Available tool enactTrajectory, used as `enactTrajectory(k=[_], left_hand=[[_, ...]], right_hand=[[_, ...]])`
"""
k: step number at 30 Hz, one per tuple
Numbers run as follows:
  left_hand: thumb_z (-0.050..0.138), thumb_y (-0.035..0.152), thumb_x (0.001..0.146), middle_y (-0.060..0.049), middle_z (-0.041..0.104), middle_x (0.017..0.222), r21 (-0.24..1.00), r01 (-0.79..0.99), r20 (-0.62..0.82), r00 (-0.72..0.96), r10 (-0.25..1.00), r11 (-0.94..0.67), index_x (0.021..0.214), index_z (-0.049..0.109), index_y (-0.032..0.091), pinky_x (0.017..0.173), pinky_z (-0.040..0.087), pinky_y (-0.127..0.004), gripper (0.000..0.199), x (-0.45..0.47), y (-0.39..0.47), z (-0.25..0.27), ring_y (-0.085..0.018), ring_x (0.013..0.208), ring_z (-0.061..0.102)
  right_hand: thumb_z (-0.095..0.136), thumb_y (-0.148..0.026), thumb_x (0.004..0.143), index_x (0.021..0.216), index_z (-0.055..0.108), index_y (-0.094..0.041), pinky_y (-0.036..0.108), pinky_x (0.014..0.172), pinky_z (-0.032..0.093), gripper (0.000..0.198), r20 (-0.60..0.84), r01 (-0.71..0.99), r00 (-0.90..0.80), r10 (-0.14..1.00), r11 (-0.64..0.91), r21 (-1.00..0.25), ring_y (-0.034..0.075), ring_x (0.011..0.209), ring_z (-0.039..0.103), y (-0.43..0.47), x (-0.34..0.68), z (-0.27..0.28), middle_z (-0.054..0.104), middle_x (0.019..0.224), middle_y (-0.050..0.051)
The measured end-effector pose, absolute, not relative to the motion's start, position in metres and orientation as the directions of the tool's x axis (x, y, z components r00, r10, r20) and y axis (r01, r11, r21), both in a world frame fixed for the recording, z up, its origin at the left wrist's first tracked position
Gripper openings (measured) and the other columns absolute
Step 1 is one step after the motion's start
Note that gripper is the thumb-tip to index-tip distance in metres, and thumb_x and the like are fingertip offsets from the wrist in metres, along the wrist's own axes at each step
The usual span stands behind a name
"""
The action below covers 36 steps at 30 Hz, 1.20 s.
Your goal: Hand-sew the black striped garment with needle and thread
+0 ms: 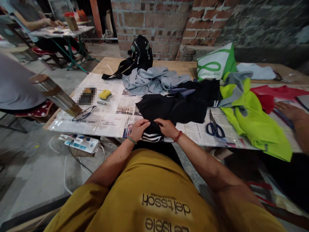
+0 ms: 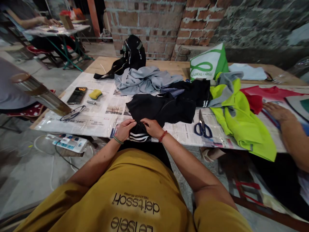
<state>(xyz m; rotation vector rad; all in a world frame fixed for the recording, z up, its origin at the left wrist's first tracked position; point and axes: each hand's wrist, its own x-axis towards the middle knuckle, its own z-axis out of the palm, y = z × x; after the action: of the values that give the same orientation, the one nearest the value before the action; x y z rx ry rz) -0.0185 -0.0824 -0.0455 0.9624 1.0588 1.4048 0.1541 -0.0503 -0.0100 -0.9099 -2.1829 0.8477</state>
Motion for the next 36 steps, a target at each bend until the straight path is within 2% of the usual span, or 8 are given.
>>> enactTrajectory(k=[3, 7, 15, 20, 25, 30, 36], left_hand=[[0.074, 0.035, 0.064, 0.003, 0.061, 0.067, 0.962, -0.271, 0.008, -0.093, 0.996, -0.033, 0.075, 0.068, 0.014, 0.061, 0.041, -0.019, 0.024, -0.019, -0.082, -0.046, -0.007, 0.063, 0.051], [0.074, 0.034, 0.064, 0.003, 0.061, 0.068, 0.963, -0.268, 0.009, -0.085, 0.996, -0.031, 0.075, 0.068, 0.014, 0.061, 0.041, -0.019, 0.024, -0.019, -0.083, -0.045, -0.007, 0.063, 0.051], [0.072, 0.038, 0.064, 0.004, 0.059, 0.065, 0.959, -0.285, -0.028, -0.092, 0.995, 0.001, 0.074, 0.066, 0.014, 0.058, 0.041, -0.019, 0.027, -0.019, -0.085, -0.039, -0.007, 0.061, 0.05], [0.073, 0.035, 0.062, 0.004, 0.058, 0.064, 0.945, -0.324, -0.076, -0.084, 0.994, 0.045, 0.075, 0.066, 0.014, 0.055, 0.04, -0.018, 0.026, -0.018, -0.086, -0.037, -0.006, 0.058, 0.049], [0.072, 0.027, 0.06, 0.004, 0.06, 0.065, 0.938, -0.347, -0.064, -0.113, 0.992, 0.021, 0.077, 0.067, 0.014, 0.058, 0.041, -0.019, 0.022, -0.018, -0.085, -0.038, -0.007, 0.06, 0.051], [0.072, 0.026, 0.059, 0.004, 0.06, 0.066, 0.931, -0.365, -0.065, -0.089, 0.994, 0.028, 0.079, 0.065, 0.015, 0.058, 0.041, -0.02, 0.025, -0.017, -0.087, -0.035, -0.007, 0.059, 0.052], [0.072, 0.027, 0.06, 0.006, 0.052, 0.059, 0.95, -0.311, 0.0, -0.062, 0.998, -0.02, 0.085, 0.062, 0.015, 0.054, 0.036, -0.02, 0.029, -0.017, -0.088, -0.027, -0.006, 0.054, 0.045]], right_hand=[[0.05, -0.028, 0.082, 0.083, 0.067, -0.015, 0.021, 0.062, 0.044, 0.021, 0.24, 0.379, -0.528, 0.814, 0.48, -0.791, 0.013, 0.068, 0.062, -0.052, 0.154, -0.007, 0.069, 0.075, 0.003], [0.048, -0.028, 0.082, 0.078, 0.067, -0.016, 0.022, 0.063, 0.043, 0.023, 0.242, 0.384, -0.52, 0.819, 0.477, -0.791, 0.013, 0.07, 0.061, -0.054, 0.154, -0.005, 0.069, 0.076, 0.003], [0.045, -0.025, 0.081, 0.088, 0.066, -0.016, 0.022, 0.066, 0.044, 0.023, 0.149, 0.36, -0.523, 0.839, 0.376, -0.854, 0.013, 0.072, 0.061, -0.06, 0.152, -0.004, 0.069, 0.082, 0.002], [0.048, -0.024, 0.079, 0.088, 0.066, -0.016, 0.023, 0.067, 0.045, 0.022, 0.102, 0.376, -0.499, 0.861, 0.32, -0.87, 0.013, 0.073, 0.06, -0.059, 0.154, -0.009, 0.069, 0.082, 0.002], [0.048, -0.026, 0.078, 0.085, 0.065, -0.016, 0.022, 0.066, 0.044, 0.021, 0.11, 0.362, -0.489, 0.865, 0.316, -0.877, 0.012, 0.07, 0.059, -0.06, 0.154, -0.012, 0.068, 0.078, 0.001], [0.047, -0.025, 0.08, 0.087, 0.065, -0.016, 0.022, 0.066, 0.044, 0.022, 0.144, 0.333, -0.503, 0.852, 0.345, -0.878, 0.012, 0.07, 0.058, -0.062, 0.152, -0.012, 0.067, 0.079, 0.0], [0.046, -0.023, 0.08, 0.085, 0.064, -0.016, 0.022, 0.065, 0.042, 0.02, 0.221, 0.356, -0.473, 0.853, 0.414, -0.838, 0.012, 0.07, 0.058, -0.064, 0.151, -0.016, 0.066, 0.076, 0.001]])
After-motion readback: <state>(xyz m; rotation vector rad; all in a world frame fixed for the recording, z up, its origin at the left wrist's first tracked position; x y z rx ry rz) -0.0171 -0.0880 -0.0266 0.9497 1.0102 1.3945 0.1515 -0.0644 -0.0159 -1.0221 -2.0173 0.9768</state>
